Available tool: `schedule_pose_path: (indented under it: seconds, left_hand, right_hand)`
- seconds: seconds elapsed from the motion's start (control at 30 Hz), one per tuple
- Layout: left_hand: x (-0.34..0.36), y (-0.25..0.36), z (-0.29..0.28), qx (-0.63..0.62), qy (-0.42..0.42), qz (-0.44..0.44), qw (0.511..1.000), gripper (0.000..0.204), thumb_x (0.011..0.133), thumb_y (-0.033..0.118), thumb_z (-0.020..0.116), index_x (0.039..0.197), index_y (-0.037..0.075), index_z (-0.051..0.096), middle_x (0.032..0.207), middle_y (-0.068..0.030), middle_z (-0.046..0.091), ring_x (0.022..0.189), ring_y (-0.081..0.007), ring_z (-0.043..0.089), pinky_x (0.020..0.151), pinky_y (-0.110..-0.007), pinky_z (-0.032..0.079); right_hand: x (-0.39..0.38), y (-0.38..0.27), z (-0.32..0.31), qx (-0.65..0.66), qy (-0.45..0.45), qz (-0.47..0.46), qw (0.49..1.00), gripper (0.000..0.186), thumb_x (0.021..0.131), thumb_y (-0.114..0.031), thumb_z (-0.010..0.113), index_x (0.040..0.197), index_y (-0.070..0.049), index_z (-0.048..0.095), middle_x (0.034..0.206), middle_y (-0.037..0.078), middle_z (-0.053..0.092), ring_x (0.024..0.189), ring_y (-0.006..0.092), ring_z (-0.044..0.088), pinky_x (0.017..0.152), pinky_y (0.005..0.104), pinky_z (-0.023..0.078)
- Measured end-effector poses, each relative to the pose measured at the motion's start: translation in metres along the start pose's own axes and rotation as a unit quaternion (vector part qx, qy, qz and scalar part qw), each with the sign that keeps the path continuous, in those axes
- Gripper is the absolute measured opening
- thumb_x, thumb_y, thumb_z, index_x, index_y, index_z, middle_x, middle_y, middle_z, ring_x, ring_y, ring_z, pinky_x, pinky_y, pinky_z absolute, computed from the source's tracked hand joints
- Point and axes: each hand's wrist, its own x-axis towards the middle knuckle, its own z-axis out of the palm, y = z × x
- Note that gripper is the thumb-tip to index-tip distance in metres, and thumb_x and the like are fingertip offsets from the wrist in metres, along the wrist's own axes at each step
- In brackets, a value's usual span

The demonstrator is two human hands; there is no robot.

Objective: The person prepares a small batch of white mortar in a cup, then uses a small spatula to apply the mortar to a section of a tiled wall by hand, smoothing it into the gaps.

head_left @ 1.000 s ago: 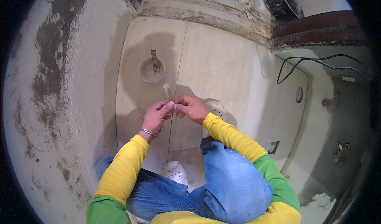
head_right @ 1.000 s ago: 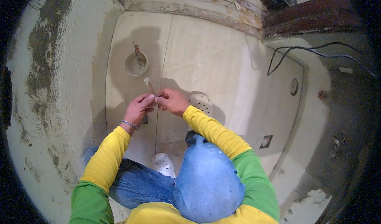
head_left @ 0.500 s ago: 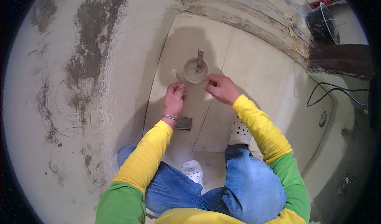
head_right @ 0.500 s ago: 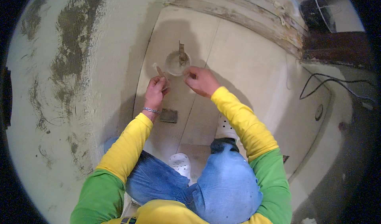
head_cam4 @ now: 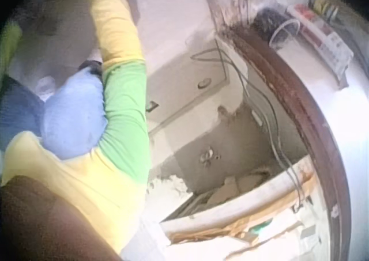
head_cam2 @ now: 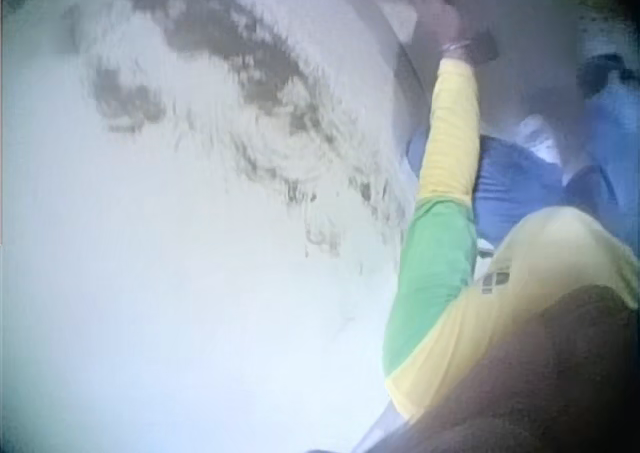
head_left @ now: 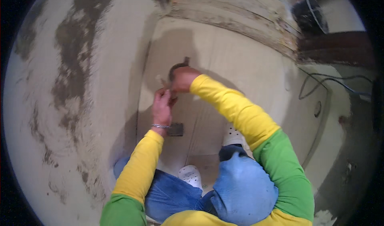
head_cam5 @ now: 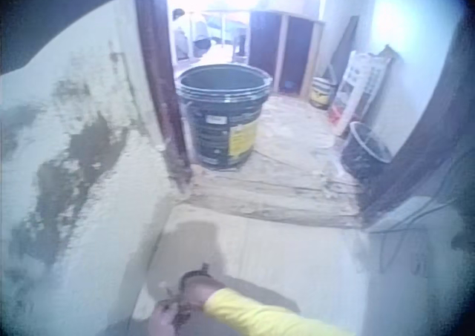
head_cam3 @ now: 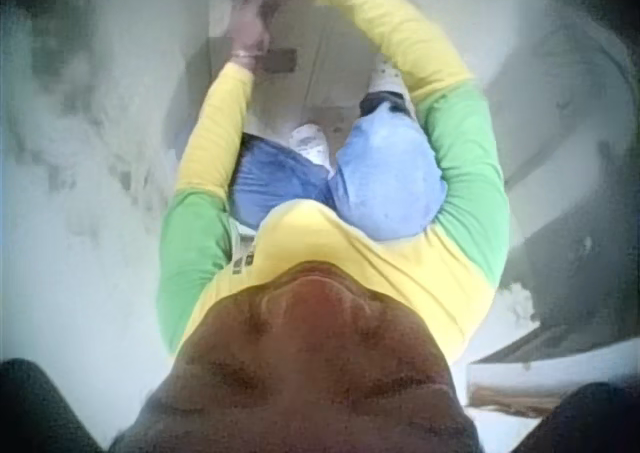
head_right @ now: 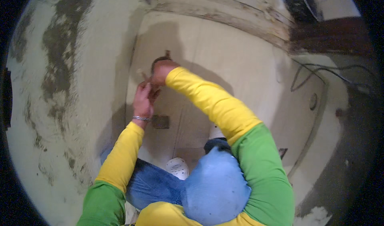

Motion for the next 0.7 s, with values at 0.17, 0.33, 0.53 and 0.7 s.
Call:
schedule_pose_path:
  seconds: [0.17, 0.33, 0.53, 0.7]
  left_hand:
    - [0.0, 0.006, 0.008, -0.058, -0.034, -0.023, 0.997, 0.02, 0.098, 0.02, 0.049, 0.114, 0.008, 0.05, 0.108, -0.0081, 0.062, 0.098, -0.0221, 0.062, 0.087, -0.04, 0.05]
    - [0.0, 0.005, 0.013, -0.056, -0.035, -0.055, 0.996, 0.02, 0.098, 0.019, 0.049, 0.114, 0.008, 0.048, 0.106, -0.0079, 0.062, 0.093, -0.0243, 0.063, 0.084, -0.041, 0.052]
    - [-0.01, 0.013, 0.024, 0.0, 0.012, -0.07, 0.997, 0.023, 0.096, 0.022, 0.051, 0.113, 0.008, 0.046, 0.106, -0.0082, 0.059, 0.088, -0.0242, 0.064, 0.078, -0.04, 0.054]
    - [-0.015, 0.016, 0.019, 0.048, 0.044, -0.075, 0.995, 0.027, 0.096, 0.024, 0.052, 0.115, 0.007, 0.045, 0.109, -0.0078, 0.055, 0.086, -0.0233, 0.063, 0.072, -0.038, 0.055]
  right_hand:
    - [-0.048, -0.008, 0.03, 0.064, 0.24, 0.059, 0.967, 0.026, 0.075, -0.023, 0.062, 0.094, -0.005, 0.062, 0.088, 0.017, 0.064, 0.085, 0.039, 0.062, 0.074, 0.0473, 0.051]
    - [-0.076, 0.005, 0.05, -0.005, 0.306, -0.004, 0.952, 0.018, 0.076, -0.016, 0.061, 0.091, -0.007, 0.064, 0.083, 0.012, 0.062, 0.088, 0.033, 0.059, 0.075, 0.0435, 0.051]
    - [-0.091, 0.012, 0.064, -0.034, 0.305, -0.023, 0.951, 0.019, 0.075, -0.012, 0.062, 0.093, -0.008, 0.066, 0.085, 0.01, 0.062, 0.088, 0.0306, 0.057, 0.077, 0.042, 0.05]
    - [-0.116, 0.035, 0.076, 0.112, 0.363, -0.088, 0.921, 0.029, 0.079, -0.015, 0.062, 0.107, -0.006, 0.064, 0.106, 0.014, 0.061, 0.102, 0.0334, 0.056, 0.089, 0.0417, 0.047]
